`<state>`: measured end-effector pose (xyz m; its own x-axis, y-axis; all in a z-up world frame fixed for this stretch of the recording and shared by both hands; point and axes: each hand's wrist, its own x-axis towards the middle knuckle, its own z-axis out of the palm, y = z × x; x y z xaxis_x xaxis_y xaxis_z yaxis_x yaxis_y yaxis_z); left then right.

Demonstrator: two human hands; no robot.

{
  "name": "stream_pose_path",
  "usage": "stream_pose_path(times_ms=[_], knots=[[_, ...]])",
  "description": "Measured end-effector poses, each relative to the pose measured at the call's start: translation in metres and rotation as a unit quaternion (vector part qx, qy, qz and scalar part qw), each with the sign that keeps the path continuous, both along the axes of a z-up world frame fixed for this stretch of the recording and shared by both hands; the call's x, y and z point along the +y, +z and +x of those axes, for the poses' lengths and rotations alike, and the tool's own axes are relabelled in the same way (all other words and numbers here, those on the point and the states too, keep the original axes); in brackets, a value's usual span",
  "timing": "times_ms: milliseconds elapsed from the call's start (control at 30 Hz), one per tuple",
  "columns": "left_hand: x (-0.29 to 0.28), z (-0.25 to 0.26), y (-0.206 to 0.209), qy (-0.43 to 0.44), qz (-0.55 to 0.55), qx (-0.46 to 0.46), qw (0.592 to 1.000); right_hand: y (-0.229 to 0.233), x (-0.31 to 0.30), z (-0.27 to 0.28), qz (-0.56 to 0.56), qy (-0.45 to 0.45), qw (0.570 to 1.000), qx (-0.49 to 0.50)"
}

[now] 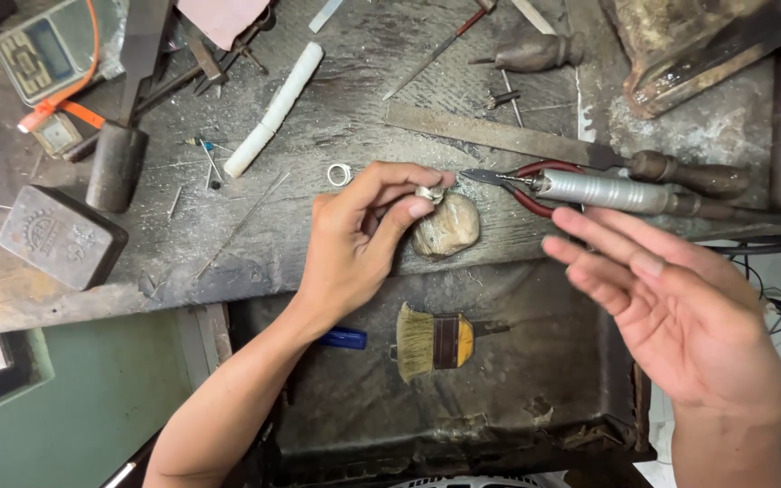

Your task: Polishing a small jewelry piece using a rotary tool and a brush on a workbench.

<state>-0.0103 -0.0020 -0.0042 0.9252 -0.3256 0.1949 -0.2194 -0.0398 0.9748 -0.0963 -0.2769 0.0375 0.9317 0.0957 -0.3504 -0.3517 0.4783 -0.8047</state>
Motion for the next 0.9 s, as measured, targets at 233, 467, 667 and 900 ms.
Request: stream_pose_path(times_ms=[233, 467, 667, 900], knots=[[0.003, -0.015, 0.013, -0.001, -0.13, 0.111, 0.985, 0.0, 0.034, -0.025, -0.291, 0.012, 0.948, -0.127], [0.006, -0.051, 0.001, -0.009, -0.304, 0.275, 0.912, -0.108, 0.078, -0.082, -0.641, 0.321, 0.682, -0.143], [0.014, -0.077, -0.002, 0.009, -0.235, 0.246, 0.94, -0.118, 0.091, -0.094, -0.675, 0.239, 0.669, -0.198], [0.02, -0.092, -0.009, 0.054, -0.182, 0.189, 0.963, -0.102, 0.078, -0.089, -0.494, 0.181, 0.813, -0.248]])
